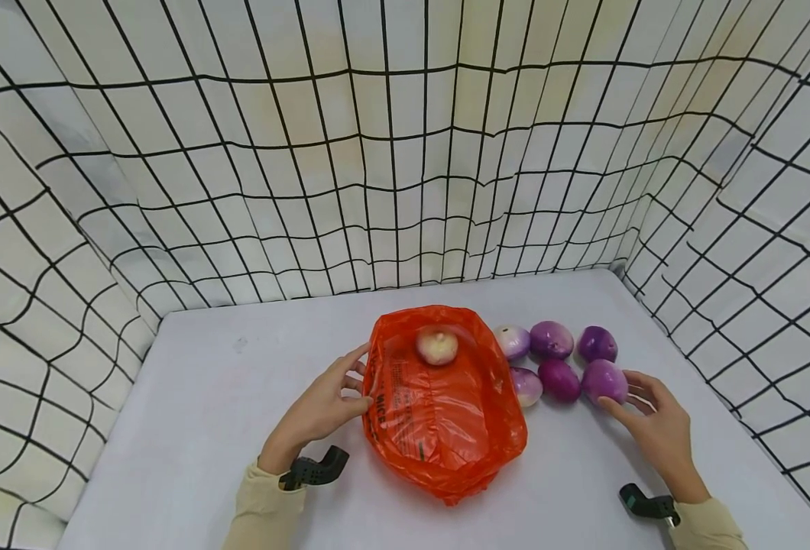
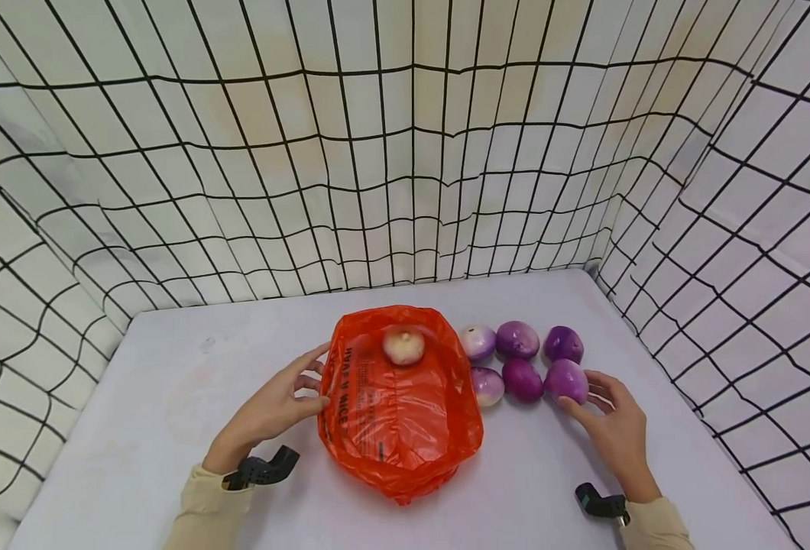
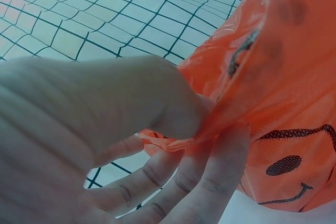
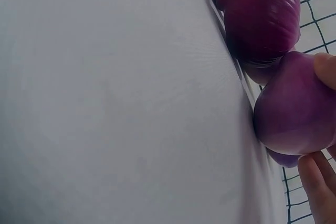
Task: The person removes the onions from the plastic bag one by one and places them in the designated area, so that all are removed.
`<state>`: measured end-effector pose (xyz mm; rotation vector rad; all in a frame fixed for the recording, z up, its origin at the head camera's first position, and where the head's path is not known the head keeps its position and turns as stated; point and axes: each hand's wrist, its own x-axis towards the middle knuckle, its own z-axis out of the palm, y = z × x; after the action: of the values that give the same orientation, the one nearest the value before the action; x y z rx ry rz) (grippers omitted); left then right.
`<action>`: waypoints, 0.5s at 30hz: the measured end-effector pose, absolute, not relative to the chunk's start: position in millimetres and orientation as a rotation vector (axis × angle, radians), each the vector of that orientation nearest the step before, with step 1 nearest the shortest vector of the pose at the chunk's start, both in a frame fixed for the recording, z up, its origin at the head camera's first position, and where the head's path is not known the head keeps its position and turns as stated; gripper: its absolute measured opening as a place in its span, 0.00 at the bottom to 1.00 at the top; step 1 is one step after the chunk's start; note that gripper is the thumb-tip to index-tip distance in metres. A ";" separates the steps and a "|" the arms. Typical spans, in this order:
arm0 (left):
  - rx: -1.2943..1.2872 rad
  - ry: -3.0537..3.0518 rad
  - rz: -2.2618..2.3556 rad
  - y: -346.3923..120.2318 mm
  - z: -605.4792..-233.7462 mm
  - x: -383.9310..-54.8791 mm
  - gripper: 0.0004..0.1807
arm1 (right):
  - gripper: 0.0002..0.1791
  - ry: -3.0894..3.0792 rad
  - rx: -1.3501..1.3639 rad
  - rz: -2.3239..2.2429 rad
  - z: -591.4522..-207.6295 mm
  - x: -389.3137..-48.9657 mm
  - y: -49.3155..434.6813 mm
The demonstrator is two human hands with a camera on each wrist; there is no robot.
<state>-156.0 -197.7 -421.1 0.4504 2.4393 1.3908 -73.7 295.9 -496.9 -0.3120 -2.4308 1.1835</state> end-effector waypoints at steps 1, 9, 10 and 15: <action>0.446 2.441 1.390 -197.8 -420.9 -156.0 0.45 | 0.35 -2.435 -0.307 1.176 -496.7 -74.6 295.6; 0.445 2.446 1.392 -199.0 -420.4 -156.3 0.45 | 0.36 -2.432 -0.306 1.174 -494.9 -80.1 293.3; 0.446 2.446 1.392 -199.1 -420.4 -156.3 0.46 | 0.36 -2.437 -0.308 1.171 -494.9 -80.5 293.5; 0.446 2.447 1.392 -200.0 -420.1 -156.0 0.46 | 0.37 -2.461 -0.306 1.165 -495.2 -82.3 295.7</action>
<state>-156.0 -200.0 -420.1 0.4459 2.4466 1.3919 -82.3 295.7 -495.2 -0.3064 -2.4610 1.1650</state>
